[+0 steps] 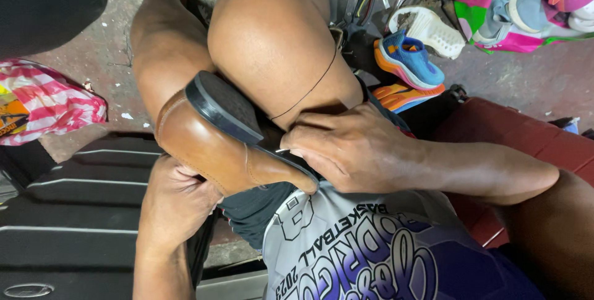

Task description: The person is sewing the sole of a brown leather shoe using a needle and thread. They hold the shoe on their lap and repeatedly push the needle through the sole, pulling the thread to secure the stitching.

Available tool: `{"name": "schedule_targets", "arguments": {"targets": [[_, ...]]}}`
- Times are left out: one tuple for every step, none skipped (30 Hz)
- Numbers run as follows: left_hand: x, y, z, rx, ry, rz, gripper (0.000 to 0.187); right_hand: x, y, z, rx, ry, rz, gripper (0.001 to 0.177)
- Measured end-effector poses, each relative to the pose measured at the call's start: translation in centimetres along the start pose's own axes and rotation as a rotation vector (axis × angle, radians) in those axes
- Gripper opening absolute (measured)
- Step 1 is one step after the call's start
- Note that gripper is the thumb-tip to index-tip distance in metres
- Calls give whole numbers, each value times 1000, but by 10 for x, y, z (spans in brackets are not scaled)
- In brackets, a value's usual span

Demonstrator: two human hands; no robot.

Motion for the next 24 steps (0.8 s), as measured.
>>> {"name": "schedule_targets", "arguments": {"targets": [[-1, -4, 1, 56, -33, -31, 7, 0, 2, 2, -11, -19, 37, 22], [-2, -8, 3, 112, -66, -62, 8, 0, 5, 3, -22, -37, 75, 21], [-2, -3, 3, 83, -77, -11, 7, 0, 7, 6, -21, -65, 101, 21], [-2, 2, 3, 54, -87, 39, 7, 0, 9, 9, -20, -93, 128, 21], [0, 6, 3, 24, -92, 91, 6, 0, 10, 12, -19, -121, 150, 21], [2, 2, 1, 12, -72, 64, 7, 1, 7, 11, -8, -104, 130, 20], [3, -1, 0, -2, -50, 44, 8, 0, 4, 9, 8, -83, 107, 19], [4, -5, -1, -17, -28, 23, 9, 0, 2, 6, 24, -62, 84, 18], [4, -15, 2, 186, -23, -42, 10, 0, 4, 6, 25, -62, 102, 18], [3, -26, 6, 389, -16, -106, 12, 1, 5, 6, 27, -62, 120, 19], [3, -37, 8, 596, -9, -177, 14, 2, 6, 8, 24, -68, 139, 19], [4, -32, 14, 651, -10, -84, 15, 4, 7, 11, 14, -72, 157, 19], [3, -26, 19, 704, 0, 12, 18, 4, 7, 12, 6, -79, 165, 19], [2, -20, 25, 757, 11, 107, 21, 5, 7, 13, -1, -85, 174, 19], [0, -27, 27, 775, 7, 63, 20, 5, 7, 14, 13, -80, 187, 18], [-1, -33, 30, 792, 4, 18, 20, 6, 8, 14, 28, -75, 200, 18], [-5, -39, 33, 807, -14, -24, 20, 7, 9, 14, 41, -64, 226, 17], [-11, -43, 38, 763, -66, -48, 20, 8, 10, 14, 58, -59, 235, 16], [-13, -48, 44, 722, -109, -84, 19, 9, 9, 15, 69, -65, 235, 16], [-14, -51, 49, 680, -150, -120, 20, 10, 8, 17, 80, -71, 235, 16], [-16, -58, 49, 605, -150, -204, 21, 9, 8, 18, 95, -70, 236, 15], [-19, -63, 50, 527, -148, -287, 24, 9, 7, 18, 110, -69, 236, 14], [-20, -60, 49, 352, -127, -330, 27, 9, 7, 19, 126, -63, 243, 13], [-21, -56, 49, 177, -100, -372, 30, 9, 5, 19, 134, -57, 229, 13]]}}
Point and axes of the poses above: each hand's wrist, its own x-axis towards the middle knuckle, its own z-axis out of the back of the hand, y = z × x, the point moved 10 cm from there along x, towards the middle knuckle, and after that the axes turned 2 degrees about x, right-handed, at the moved point
